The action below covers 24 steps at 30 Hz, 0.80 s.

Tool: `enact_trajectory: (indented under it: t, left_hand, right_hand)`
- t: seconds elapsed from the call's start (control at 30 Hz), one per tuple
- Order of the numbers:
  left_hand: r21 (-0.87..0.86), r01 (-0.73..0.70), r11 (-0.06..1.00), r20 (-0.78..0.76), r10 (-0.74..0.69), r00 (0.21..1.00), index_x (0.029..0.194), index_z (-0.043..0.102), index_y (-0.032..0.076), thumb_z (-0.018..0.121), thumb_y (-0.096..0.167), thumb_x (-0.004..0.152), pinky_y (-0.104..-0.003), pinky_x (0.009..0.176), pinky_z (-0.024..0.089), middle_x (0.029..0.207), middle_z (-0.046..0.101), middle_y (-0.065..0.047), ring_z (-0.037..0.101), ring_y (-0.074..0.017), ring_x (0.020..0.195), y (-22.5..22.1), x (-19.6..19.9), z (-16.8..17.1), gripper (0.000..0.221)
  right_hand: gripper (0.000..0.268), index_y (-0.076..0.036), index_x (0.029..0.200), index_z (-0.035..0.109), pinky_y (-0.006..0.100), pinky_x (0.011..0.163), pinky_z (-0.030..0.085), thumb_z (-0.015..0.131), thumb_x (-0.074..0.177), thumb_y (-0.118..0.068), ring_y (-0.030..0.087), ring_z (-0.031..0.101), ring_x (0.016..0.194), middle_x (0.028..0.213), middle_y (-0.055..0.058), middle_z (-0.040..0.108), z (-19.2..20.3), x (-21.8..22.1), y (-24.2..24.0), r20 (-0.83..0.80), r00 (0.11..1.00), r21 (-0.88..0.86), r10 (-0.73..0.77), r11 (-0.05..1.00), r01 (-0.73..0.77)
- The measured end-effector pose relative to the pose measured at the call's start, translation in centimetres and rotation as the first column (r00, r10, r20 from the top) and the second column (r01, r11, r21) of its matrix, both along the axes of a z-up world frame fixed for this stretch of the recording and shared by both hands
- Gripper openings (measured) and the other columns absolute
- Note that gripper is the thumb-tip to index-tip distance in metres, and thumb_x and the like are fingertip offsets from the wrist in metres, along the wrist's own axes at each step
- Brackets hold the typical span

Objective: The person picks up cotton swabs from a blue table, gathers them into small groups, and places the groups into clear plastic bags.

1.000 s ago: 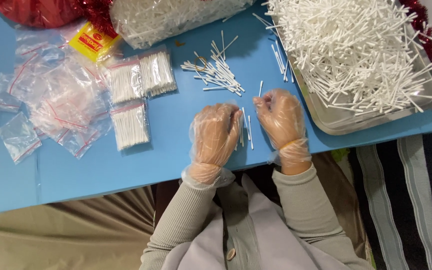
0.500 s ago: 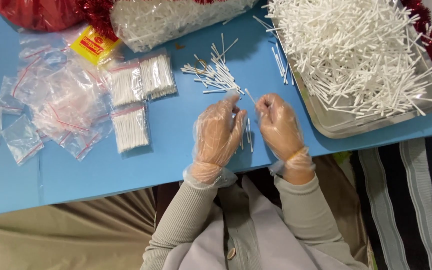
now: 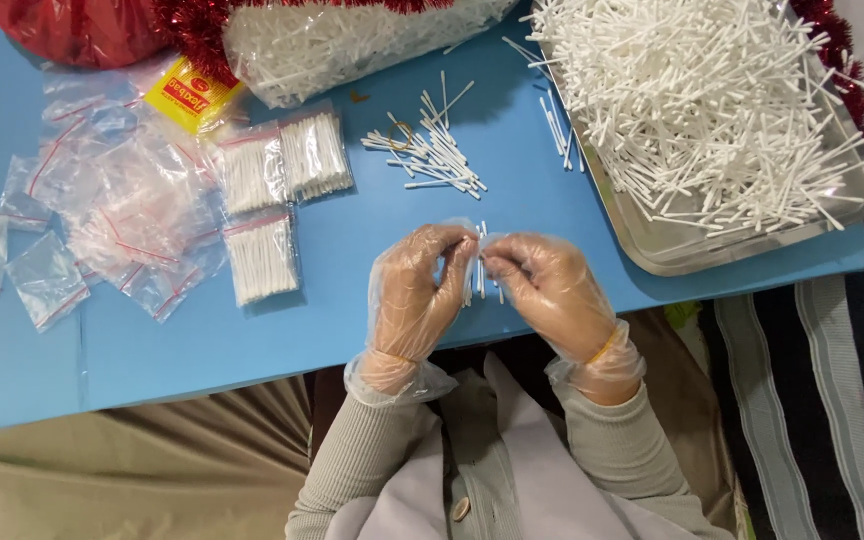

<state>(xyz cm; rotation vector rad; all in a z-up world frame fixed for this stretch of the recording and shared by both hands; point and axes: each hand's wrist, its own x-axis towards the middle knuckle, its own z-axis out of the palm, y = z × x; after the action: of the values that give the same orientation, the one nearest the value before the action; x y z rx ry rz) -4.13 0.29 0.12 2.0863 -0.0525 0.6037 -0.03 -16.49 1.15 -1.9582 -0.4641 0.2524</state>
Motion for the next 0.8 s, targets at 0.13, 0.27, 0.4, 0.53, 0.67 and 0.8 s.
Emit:
enact_trajectory:
  t: [0.13, 0.27, 0.4, 0.53, 0.67, 0.8]
  left_hand:
    - [-0.048, 0.016, 0.999, -0.008, -0.016, 1.0, 0.095, 0.075, 0.014, 0.067, 0.02, 0.1, -0.035, 0.07, 0.06, 0.082, 0.076, -0.003, 0.075, -0.0265, 0.077, 0.0, -0.8, 0.3, 0.011]
    - [-0.094, 0.01, 0.995, -0.018, -0.012, 1.0, 0.096, 0.075, 0.013, 0.069, 0.019, 0.098, -0.036, 0.072, 0.06, 0.081, 0.075, -0.006, 0.075, -0.0288, 0.077, -0.1, -1.7, 0.4, 0.009]
    - [-0.086, -0.004, 0.996, 0.0, 0.004, 1.0, 0.096, 0.075, 0.012, 0.069, 0.018, 0.098, -0.036, 0.072, 0.06, 0.081, 0.075, -0.007, 0.074, -0.0288, 0.076, 0.3, -2.3, 0.6, 0.009]
    - [0.128, -0.041, 0.991, -0.074, 0.051, 0.996, 0.097, 0.073, 0.008, 0.068, 0.019, 0.098, -0.041, 0.069, 0.059, 0.08, 0.073, -0.011, 0.073, -0.0314, 0.074, 1.5, -2.9, 0.4, 0.012]
    - [0.229, -0.048, 0.972, -0.165, 0.088, 0.982, 0.097, 0.073, 0.008, 0.066, 0.024, 0.099, -0.042, 0.065, 0.058, 0.079, 0.07, -0.011, 0.071, -0.0333, 0.072, 2.0, -3.4, -1.2, 0.017]
    - [0.275, -0.047, 0.96, -0.161, 0.094, 0.983, 0.096, 0.073, 0.009, 0.067, 0.026, 0.098, -0.043, 0.065, 0.058, 0.078, 0.068, -0.011, 0.071, -0.0332, 0.072, 1.9, -3.0, -1.4, 0.018]
  right_hand:
    - [0.01, -0.006, 0.093, 0.075, 0.034, 0.063, 0.057, 0.066, 0.098, -0.005, 0.019, 0.068, 0.07, 0.076, 0.011, 0.071, 0.0, -0.4, 0.5, -0.053, 0.998, 0.067, 0.018, 0.998, -0.014]
    - [0.009, -0.004, 0.094, 0.074, 0.028, 0.063, 0.057, 0.066, 0.098, -0.004, 0.011, 0.059, 0.071, 0.076, 0.005, 0.068, -0.8, -1.4, 0.5, -0.291, 0.957, 0.24, 0.01, 0.969, 0.063]
    - [0.006, -0.003, 0.094, 0.073, 0.026, 0.062, 0.057, 0.069, 0.097, -0.004, 0.011, 0.063, 0.071, 0.078, 0.006, 0.069, -0.4, -1.9, 0.9, -0.302, 0.953, 0.29, -0.01, 0.952, 0.102]
    - [0.015, 0.001, 0.109, 0.073, 0.027, 0.058, 0.057, 0.071, 0.096, -0.006, 0.012, 0.062, 0.068, 0.078, 0.01, 0.069, -2.2, -1.3, 1.0, -0.219, 0.968, 0.199, -0.122, 0.966, 0.167]
    - [0.019, 0.002, 0.108, 0.074, 0.03, 0.053, 0.055, 0.073, 0.094, -0.01, 0.015, 0.066, 0.057, 0.074, 0.013, 0.071, -3.7, -1.1, 1.1, -0.036, 0.982, -0.021, -0.183, 0.983, 0.182]
    - [0.024, 0.002, 0.105, 0.075, 0.037, 0.053, 0.055, 0.077, 0.092, -0.017, 0.027, 0.073, 0.064, 0.077, 0.019, 0.074, -3.8, -1.1, 1.2, 0.083, 0.981, -0.135, -0.176, 0.973, 0.186]
